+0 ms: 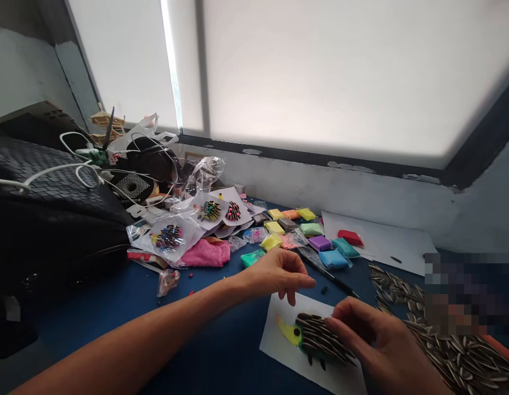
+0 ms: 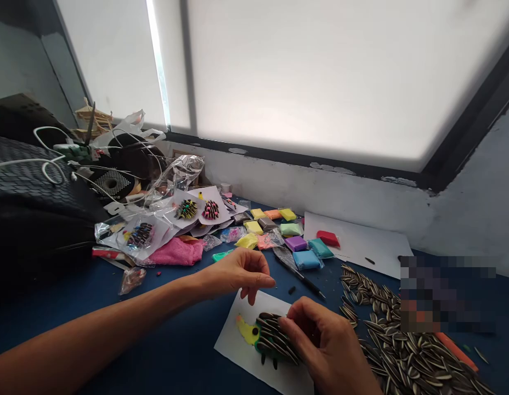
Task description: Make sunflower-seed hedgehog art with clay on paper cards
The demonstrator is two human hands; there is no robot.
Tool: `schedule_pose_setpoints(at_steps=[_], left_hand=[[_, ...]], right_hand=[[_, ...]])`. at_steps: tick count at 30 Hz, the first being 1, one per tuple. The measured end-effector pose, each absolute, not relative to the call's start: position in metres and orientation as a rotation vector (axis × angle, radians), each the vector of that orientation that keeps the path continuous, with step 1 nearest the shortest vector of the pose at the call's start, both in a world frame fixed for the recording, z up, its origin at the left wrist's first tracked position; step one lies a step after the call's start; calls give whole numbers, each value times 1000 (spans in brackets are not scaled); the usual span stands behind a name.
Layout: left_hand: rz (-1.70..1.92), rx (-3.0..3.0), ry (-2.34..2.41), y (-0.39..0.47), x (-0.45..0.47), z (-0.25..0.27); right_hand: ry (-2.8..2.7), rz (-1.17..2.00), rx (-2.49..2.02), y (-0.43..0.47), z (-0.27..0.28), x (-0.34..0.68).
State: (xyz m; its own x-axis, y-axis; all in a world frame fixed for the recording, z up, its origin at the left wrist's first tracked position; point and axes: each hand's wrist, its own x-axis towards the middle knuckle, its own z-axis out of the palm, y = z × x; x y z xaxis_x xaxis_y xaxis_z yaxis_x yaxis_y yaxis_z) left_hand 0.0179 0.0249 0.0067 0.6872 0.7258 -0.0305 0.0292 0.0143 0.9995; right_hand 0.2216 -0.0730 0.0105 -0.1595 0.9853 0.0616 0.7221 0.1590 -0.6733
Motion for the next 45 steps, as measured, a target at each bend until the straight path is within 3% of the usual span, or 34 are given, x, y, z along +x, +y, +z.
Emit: schedule_pose_setpoints(at_steps=[28, 45], left_hand=[[581, 1484, 711, 19, 18, 15], [557, 1490, 692, 18, 18, 16]], right_hand=[[-2194, 316, -1367, -68, -5, 225], [-2061, 286, -1387, -70, -8, 216]])
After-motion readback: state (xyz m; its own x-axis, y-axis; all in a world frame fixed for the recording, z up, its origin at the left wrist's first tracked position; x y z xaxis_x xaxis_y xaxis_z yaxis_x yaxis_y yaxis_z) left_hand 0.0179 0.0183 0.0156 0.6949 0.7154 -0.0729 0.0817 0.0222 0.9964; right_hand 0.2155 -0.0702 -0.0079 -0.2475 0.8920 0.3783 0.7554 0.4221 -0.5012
